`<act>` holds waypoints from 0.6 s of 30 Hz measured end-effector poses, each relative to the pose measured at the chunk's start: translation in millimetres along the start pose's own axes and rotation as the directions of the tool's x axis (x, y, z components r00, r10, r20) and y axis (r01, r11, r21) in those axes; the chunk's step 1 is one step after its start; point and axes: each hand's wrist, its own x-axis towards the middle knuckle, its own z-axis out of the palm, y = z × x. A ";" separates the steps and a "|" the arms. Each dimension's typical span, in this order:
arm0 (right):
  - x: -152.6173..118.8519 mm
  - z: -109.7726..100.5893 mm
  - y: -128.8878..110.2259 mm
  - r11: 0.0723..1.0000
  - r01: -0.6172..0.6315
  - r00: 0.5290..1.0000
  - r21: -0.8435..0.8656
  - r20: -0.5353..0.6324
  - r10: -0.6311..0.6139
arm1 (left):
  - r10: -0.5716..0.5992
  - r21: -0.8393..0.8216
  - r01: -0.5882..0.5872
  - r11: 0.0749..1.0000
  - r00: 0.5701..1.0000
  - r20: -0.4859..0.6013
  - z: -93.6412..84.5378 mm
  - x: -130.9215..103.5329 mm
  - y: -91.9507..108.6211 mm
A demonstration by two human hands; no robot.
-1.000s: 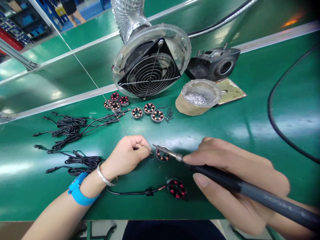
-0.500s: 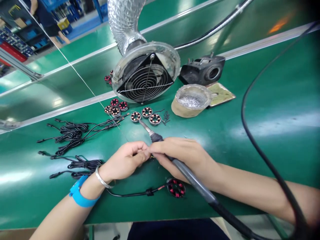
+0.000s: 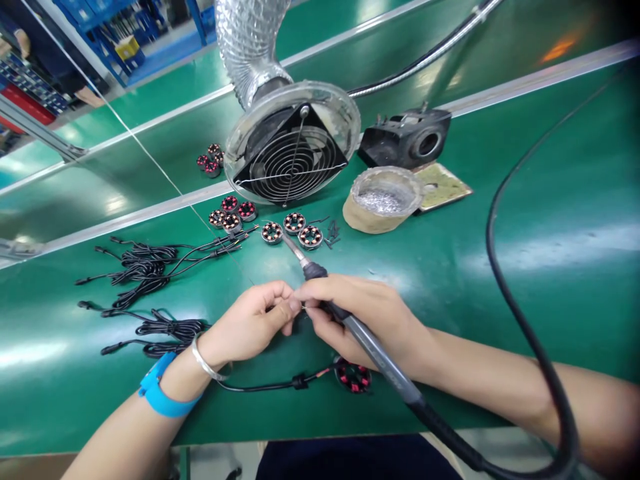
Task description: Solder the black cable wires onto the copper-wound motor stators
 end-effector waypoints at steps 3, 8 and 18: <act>-0.4 0.8 1.6 1.000 0.019 0.999 0.006 -0.027 -0.018 | -0.052 -0.116 0.056 0.992 0.998 0.035 1.9 2.1 0.1; -3.5 -5.1 2.7 0.986 -0.154 0.986 0.065 0.073 0.149 | -0.086 -0.196 0.072 0.978 0.994 -0.066 5.6 5.2 2.2; -5.2 -1.2 0.6 0.952 -0.272 0.953 0.141 0.179 0.245 | -0.120 -0.220 0.088 0.971 0.983 -0.137 7.7 1.9 7.6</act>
